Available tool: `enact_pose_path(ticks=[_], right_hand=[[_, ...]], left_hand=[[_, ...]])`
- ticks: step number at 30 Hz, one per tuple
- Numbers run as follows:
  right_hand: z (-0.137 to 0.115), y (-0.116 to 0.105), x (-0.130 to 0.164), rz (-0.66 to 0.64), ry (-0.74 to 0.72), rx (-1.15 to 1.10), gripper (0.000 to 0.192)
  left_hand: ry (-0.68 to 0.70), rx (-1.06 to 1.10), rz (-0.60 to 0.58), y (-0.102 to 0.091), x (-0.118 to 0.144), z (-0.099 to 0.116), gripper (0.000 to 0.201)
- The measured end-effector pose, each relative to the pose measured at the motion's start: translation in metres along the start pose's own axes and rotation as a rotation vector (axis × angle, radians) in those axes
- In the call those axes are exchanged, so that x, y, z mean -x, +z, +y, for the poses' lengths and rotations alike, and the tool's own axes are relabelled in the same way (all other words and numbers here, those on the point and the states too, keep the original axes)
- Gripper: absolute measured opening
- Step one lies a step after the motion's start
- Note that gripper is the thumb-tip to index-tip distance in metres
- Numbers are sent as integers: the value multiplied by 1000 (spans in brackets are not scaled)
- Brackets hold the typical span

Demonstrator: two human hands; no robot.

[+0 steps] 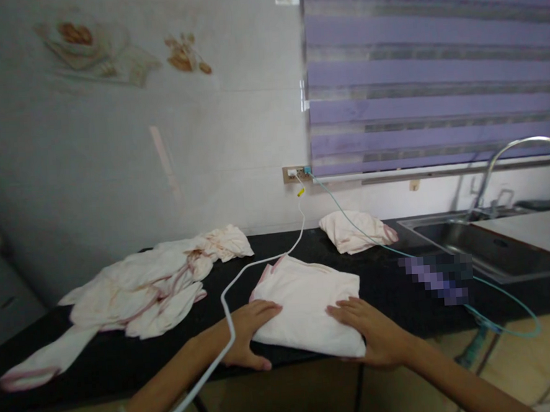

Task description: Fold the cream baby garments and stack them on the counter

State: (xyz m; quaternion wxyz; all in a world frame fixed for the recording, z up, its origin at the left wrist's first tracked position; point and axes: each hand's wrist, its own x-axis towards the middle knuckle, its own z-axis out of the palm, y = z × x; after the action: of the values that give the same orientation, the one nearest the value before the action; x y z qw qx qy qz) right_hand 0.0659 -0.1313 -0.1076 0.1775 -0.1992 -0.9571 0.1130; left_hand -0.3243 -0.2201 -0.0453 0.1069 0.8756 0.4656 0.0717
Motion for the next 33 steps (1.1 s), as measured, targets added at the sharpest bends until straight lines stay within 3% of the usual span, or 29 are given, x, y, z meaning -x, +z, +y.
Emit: enact_pose_path(ticks=[6,10,14,16,22,26,33], right_hand=[[-8,-11,-5,-35,-123,12,101],[-8,-16,-8,-52,-169,20,104],[1,-14,-10,-90,-192,28,112],[5,-11,-11,-133,-187,32,114],[5,-8,-9,-137,-142,28,98],[-3,-10,-5,-119,-140,8,90],[-17,-4,-3,-85,-117,43,80]], left_hand=[[102,-19,-99,2,42,16,116],[111,-48,-87,3,54,-6,115],[11,-68,-19,4,48,-29,126],[12,-75,-19,9,42,-30,119],[45,-75,105,36,38,-21,82],[34,-76,151,44,45,-12,62],[62,-176,162,39,32,23,66]])
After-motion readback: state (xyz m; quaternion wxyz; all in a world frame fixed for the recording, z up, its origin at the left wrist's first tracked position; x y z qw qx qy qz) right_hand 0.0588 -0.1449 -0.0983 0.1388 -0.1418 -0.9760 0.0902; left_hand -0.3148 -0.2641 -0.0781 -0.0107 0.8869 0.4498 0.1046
